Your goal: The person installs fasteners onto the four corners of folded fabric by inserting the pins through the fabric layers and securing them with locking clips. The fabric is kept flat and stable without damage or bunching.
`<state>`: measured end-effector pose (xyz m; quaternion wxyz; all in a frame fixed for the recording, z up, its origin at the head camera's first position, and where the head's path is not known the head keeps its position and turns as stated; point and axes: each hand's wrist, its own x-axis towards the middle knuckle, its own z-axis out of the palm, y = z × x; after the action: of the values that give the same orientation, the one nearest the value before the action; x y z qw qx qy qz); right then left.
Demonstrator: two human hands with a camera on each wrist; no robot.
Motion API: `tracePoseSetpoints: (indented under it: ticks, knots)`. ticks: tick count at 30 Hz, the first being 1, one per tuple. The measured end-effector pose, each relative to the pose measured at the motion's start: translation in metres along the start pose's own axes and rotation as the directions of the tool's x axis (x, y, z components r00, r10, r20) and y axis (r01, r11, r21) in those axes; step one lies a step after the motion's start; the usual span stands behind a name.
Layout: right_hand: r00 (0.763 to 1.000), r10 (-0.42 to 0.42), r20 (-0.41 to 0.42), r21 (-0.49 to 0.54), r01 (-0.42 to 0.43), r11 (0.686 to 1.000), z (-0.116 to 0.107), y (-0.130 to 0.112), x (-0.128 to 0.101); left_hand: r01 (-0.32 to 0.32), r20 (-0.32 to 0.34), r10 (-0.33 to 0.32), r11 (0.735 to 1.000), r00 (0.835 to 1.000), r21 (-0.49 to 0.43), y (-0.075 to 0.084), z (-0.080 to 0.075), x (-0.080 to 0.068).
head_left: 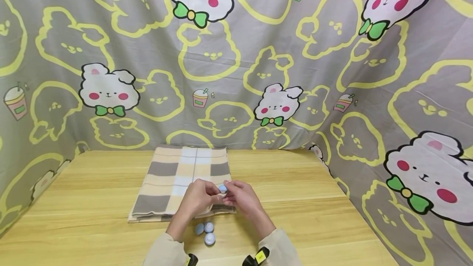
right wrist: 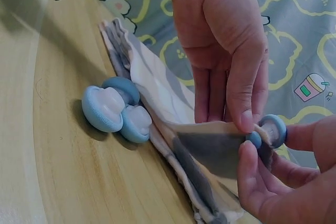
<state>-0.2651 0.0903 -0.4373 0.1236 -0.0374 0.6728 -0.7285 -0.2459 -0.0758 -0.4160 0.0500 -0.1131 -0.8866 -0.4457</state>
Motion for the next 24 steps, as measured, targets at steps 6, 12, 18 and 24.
tracePoseSetpoints:
  ticks: [6,12,18,24]
  knots:
    - [1.0,-0.001,-0.002,-0.019,0.001,1.0,-0.0014,0.0003,0.0014,0.012,-0.001,-0.012,1.0,1.0,0.007,-0.0001,0.0009,0.0012]
    - [1.0,0.004,0.004,-0.022,-0.004,1.0,-0.0014,-0.0011,0.0007,0.019,-0.018,-0.019,1.0,1.0,0.024,-0.0011,0.0011,0.0022]
    - [1.0,0.009,0.003,-0.018,-0.009,1.0,-0.0011,0.0001,0.0013,0.026,-0.023,-0.026,0.999,0.999,0.018,-0.001,0.0026,0.0023]
    - [1.0,-0.007,-0.024,-0.056,0.005,0.998,-0.001,-0.0031,-0.0003,0.054,-0.066,-0.055,0.998,0.996,-0.013,-0.0027,-0.0005,0.0038]
